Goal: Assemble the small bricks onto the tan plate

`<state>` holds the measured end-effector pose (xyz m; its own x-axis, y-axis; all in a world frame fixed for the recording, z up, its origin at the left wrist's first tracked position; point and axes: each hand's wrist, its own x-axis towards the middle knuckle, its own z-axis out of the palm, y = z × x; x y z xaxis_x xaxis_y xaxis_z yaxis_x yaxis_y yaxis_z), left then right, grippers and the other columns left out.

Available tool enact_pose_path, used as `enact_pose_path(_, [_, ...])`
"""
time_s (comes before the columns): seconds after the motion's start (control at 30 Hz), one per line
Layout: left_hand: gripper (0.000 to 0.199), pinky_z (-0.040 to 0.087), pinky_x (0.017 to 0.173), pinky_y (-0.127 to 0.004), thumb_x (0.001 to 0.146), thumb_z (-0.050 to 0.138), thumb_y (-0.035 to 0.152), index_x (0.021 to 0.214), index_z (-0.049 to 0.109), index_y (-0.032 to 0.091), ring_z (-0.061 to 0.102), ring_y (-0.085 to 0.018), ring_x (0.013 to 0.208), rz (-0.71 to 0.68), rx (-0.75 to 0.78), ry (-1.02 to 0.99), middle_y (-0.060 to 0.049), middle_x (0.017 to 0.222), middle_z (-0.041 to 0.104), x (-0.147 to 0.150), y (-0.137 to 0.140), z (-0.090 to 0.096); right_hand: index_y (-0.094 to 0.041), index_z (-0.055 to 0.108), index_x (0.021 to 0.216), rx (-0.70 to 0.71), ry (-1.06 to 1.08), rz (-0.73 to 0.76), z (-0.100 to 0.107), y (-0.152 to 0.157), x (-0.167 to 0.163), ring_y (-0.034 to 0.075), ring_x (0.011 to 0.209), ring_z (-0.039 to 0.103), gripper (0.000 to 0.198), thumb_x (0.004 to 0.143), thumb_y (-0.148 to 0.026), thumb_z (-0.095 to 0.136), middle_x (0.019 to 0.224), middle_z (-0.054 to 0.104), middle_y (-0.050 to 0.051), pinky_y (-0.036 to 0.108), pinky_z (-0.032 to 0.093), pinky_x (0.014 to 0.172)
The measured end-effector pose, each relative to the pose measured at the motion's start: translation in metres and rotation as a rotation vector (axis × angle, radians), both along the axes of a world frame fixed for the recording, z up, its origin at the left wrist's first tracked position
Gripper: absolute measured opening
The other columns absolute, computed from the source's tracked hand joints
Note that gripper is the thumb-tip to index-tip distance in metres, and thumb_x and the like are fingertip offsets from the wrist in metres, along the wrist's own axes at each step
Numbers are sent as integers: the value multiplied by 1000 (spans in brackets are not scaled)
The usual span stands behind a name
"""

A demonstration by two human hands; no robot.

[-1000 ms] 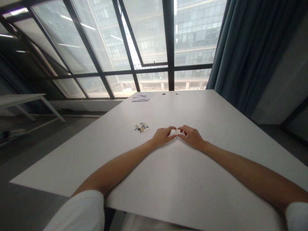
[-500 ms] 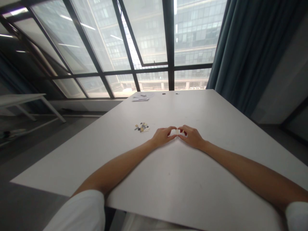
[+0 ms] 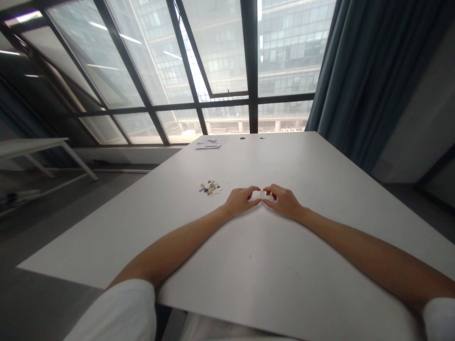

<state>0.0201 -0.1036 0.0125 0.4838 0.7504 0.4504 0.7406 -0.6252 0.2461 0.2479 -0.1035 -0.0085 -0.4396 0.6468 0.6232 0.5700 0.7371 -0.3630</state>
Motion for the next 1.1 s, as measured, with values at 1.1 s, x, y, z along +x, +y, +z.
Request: enact_pose_path(1.1, [33,39,62,-22,95,51,39,120,65,23,52,-10,55,-5,12,-42,6,62,55,-5,3,-3,-19,71,90,-127,149,-164,11,55,65,19,73,58,26,76,-41,72,89,69,6,33,48,71])
